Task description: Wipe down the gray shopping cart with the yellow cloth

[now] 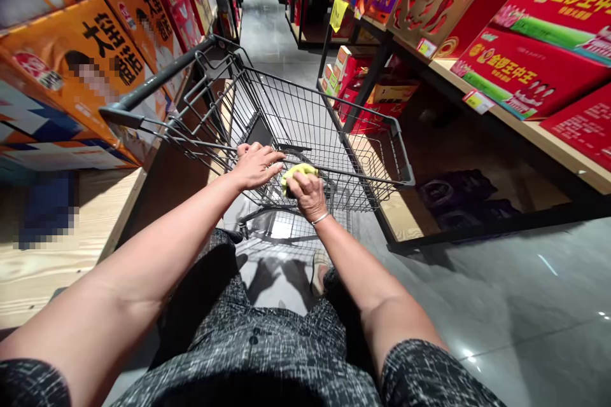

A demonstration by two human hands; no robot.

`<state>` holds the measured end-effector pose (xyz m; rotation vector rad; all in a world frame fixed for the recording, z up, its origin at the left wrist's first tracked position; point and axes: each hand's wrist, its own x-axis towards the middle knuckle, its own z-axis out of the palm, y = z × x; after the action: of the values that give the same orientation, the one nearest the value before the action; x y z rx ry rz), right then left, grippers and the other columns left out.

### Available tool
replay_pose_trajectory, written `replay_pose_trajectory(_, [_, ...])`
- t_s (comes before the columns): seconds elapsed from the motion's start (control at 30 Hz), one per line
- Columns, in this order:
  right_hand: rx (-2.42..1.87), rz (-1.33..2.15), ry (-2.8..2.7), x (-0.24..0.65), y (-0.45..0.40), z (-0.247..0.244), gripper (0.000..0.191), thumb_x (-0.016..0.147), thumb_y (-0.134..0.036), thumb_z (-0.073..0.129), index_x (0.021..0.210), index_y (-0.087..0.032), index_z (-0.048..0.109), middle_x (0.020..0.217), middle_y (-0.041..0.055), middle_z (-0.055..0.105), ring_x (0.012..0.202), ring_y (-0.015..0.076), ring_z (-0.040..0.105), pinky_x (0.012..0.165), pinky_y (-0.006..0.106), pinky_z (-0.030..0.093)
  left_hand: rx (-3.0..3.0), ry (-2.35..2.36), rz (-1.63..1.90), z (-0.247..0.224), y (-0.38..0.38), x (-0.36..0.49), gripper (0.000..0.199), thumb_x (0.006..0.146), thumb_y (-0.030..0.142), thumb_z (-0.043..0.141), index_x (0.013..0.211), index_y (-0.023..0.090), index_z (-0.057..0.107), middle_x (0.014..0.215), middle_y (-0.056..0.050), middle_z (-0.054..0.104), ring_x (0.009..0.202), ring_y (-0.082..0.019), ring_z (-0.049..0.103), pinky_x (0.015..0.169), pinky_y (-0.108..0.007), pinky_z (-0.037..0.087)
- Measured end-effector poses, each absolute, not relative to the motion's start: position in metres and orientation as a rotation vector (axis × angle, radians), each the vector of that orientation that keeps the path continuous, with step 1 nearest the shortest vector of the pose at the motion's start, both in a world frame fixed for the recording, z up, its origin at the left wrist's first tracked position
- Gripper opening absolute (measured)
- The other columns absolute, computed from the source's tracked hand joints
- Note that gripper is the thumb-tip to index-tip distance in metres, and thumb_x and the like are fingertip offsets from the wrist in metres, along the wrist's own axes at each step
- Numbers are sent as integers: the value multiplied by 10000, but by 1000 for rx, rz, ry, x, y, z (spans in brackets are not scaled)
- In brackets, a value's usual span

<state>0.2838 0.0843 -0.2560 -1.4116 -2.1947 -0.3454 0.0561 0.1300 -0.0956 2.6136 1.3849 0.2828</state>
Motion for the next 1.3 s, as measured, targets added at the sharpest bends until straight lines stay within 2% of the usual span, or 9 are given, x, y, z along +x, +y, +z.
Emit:
replay_pose_trajectory(0.17, [-1979, 106, -2491, 288, 53, -327, 525, 947, -152, 453, 1401, -327, 650, 1501, 93, 569, 1282, 298, 491, 1051, 480, 443, 2622, 1350, 304, -97, 130, 54, 471, 1032, 547, 426, 1384, 317, 639, 1266, -65, 666, 1223, -321, 483, 1029, -519, 259])
replay_pose_trajectory(0.27, [-2033, 137, -2495, 299, 44, -341, 516, 929, -144, 446, 1350, -326, 684, 1463, 81, 600, 1216, 282, 524, 1011, 456, 457, 2631, 1334, 316, -98, 131, 53, 471, 1030, 549, 429, 1381, 313, 637, 1248, -66, 660, 1215, -318, 486, 1025, -514, 262])
replay_pose_trajectory(0.37, [-1994, 52, -2469, 311, 47, -327, 508, 940, -139, 451, 1350, -331, 681, 1417, 76, 620, 1196, 275, 509, 1038, 445, 421, 2640, 1331, 344, -100, 132, 53, 445, 1022, 542, 443, 1362, 331, 636, 1216, -57, 664, 1206, -312, 487, 1029, -511, 258])
replay_pose_trajectory(0.5, [-1707, -262, -2323, 325, 54, -284, 459, 955, -131, 503, 1321, -332, 695, 1305, 83, 651, 1141, 258, 490, 1016, 420, 418, 2639, 1345, 359, -102, 135, 54, 418, 947, 507, 575, 1321, 336, 651, 1185, -49, 671, 1202, -315, 488, 1045, -516, 246])
replay_pose_trajectory(0.73, [-1418, -678, -1890, 344, 61, -216, 384, 933, -127, 600, 1252, -316, 700, 1277, 76, 584, 1219, 256, 429, 1068, 419, 396, 2607, 1400, 405, -101, 142, 55, 389, 829, 441, 692, 1203, 337, 703, 1120, -34, 698, 1166, -312, 506, 1053, -519, 236])
replay_pose_trajectory(0.87, [-1594, -611, -1901, 341, 58, -240, 387, 934, -104, 554, 1216, -314, 713, 1253, 74, 599, 1183, 258, 420, 1012, 415, 394, 2598, 1415, 411, -101, 148, 54, 357, 823, 441, 684, 1162, 335, 715, 1092, -27, 713, 1145, -304, 520, 1050, -519, 238])
replay_pose_trajectory(0.97, [-1865, -393, -2033, 332, 49, -270, 390, 925, -106, 534, 1193, -307, 733, 1249, 79, 624, 1088, 261, 441, 913, 399, 399, 2608, 1421, 415, -103, 155, 53, 341, 823, 444, 681, 1145, 341, 723, 1082, -25, 719, 1135, -303, 528, 1044, -519, 244])
replay_pose_trajectory(1.07, [-1976, -217, -2124, 323, 41, -277, 440, 901, -82, 514, 1227, -283, 730, 1299, 98, 622, 1062, 268, 454, 874, 392, 407, 2606, 1419, 434, -104, 164, 50, 318, 839, 470, 668, 1125, 348, 735, 1073, -26, 723, 1133, -305, 530, 1042, -523, 253])
replay_pose_trajectory(1.3, [-1522, -429, -2081, 298, 64, -183, 566, 900, -126, 550, 1426, -326, 608, 1397, 82, 569, 1233, 301, 438, 1045, 465, 399, 2621, 1545, 358, -103, 172, 53, 321, 918, 538, 578, 1089, 307, 722, 1123, -56, 690, 1224, -333, 512, 1135, -567, 217])
